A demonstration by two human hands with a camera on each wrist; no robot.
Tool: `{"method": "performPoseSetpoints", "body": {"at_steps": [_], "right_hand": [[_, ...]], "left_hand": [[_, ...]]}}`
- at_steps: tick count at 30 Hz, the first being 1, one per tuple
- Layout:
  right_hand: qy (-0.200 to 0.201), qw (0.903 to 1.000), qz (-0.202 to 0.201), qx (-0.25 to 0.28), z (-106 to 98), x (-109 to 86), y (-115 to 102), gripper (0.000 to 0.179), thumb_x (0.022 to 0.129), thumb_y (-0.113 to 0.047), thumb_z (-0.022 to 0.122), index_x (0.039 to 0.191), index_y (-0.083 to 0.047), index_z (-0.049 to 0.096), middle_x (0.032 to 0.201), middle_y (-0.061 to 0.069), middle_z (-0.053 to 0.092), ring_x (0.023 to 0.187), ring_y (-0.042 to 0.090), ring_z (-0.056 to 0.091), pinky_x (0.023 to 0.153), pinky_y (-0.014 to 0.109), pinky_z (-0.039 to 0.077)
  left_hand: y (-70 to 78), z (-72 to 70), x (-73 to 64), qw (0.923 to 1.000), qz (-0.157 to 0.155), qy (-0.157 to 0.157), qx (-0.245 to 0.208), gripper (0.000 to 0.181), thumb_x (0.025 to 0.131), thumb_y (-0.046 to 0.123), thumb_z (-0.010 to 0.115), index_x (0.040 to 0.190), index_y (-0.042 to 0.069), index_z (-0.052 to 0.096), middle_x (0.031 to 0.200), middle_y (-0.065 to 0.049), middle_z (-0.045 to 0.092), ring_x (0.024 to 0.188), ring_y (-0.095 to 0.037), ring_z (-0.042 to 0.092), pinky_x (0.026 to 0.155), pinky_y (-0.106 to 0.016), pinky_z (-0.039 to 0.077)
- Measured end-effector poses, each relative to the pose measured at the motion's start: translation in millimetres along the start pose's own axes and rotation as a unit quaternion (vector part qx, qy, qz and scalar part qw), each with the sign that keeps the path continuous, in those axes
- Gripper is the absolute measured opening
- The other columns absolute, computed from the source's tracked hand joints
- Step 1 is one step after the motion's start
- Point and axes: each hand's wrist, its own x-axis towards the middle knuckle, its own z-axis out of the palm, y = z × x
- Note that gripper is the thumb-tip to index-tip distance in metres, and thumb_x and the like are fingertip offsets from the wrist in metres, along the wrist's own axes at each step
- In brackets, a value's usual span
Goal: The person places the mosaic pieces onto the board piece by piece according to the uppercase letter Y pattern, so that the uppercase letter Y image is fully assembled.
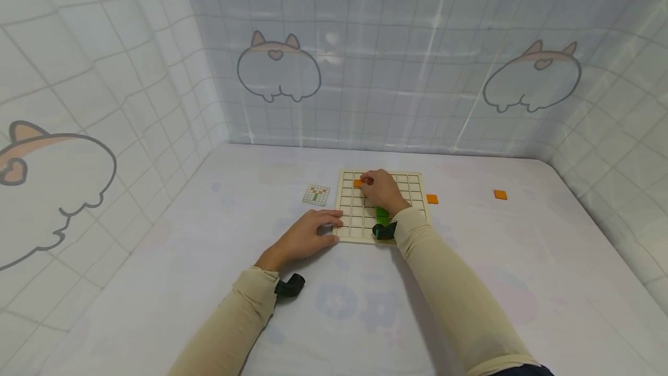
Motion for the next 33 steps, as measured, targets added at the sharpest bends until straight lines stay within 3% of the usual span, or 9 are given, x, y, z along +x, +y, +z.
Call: {"method": "performPoseSetpoints", "body": {"at_steps": [5, 10, 16, 23, 33], "right_hand": [[-0.001, 0.9955, 0.021, 0.093, -4.6, -2.1, 7.9, 0.032, 0.102, -0.022, 0.055, 0.130, -0.009, 0.066, 0.120, 0.009, 0.064, 0.102, 0.025, 0.060, 0.084, 0.040, 0.051], [-0.007, 0.9881, 0.029, 0.151, -11.5, -5.6, 14.2, 0.032, 0.102, -0.021, 0.057, 0.130, -0.008, 0.065, 0.122, 0.008, 0.065, 0.106, 0.025, 0.061, 0.087, 0.041, 0.053], [0.007, 0.9857, 0.030, 0.166, -21.1, -14.8, 15.4, 0.032, 0.102, -0.020, 0.057, 0.129, -0.007, 0.065, 0.120, 0.008, 0.064, 0.105, 0.025, 0.061, 0.086, 0.041, 0.052], [0.030, 0.9772, 0.018, 0.210, -43.1, -30.5, 25.0, 0.035, 0.102, -0.019, 0.057, 0.132, -0.002, 0.061, 0.118, 0.017, 0.064, 0.102, 0.029, 0.063, 0.086, 0.043, 0.054], [0.087, 0.9699, 0.060, 0.219, -77.4, -55.3, 53.1, 0.035, 0.102, -0.020, 0.059, 0.131, 0.000, 0.062, 0.117, 0.016, 0.063, 0.104, 0.031, 0.064, 0.085, 0.038, 0.055]], "left_hand": [[0.8, 0.4, -0.4, 1.0000, -0.004, 0.002, -0.002, 0.036, 0.092, 0.023, 0.072, 0.128, 0.016, 0.068, 0.149, 0.009, 0.050, 0.137, -0.021, 0.041, 0.113, -0.044, 0.032], [0.5, 0.8, -0.2, 1.0000, -0.001, 0.002, -0.004, 0.036, 0.092, 0.022, 0.072, 0.127, 0.015, 0.068, 0.149, 0.008, 0.050, 0.138, -0.023, 0.041, 0.113, -0.045, 0.031], [2.1, 0.5, -0.9, 1.0000, -0.002, 0.003, -0.007, 0.035, 0.092, 0.021, 0.072, 0.126, 0.015, 0.069, 0.149, 0.006, 0.051, 0.138, -0.023, 0.041, 0.113, -0.045, 0.032], [3.0, 0.3, -1.0, 0.9999, -0.011, 0.010, -0.007, 0.035, 0.092, 0.021, 0.073, 0.126, 0.015, 0.069, 0.148, 0.010, 0.051, 0.138, -0.021, 0.041, 0.113, -0.043, 0.031], [-0.1, 2.9, -0.1, 0.9999, -0.008, 0.009, -0.001, 0.036, 0.092, 0.022, 0.073, 0.126, 0.015, 0.069, 0.148, 0.009, 0.051, 0.137, -0.021, 0.041, 0.113, -0.043, 0.032]]}}
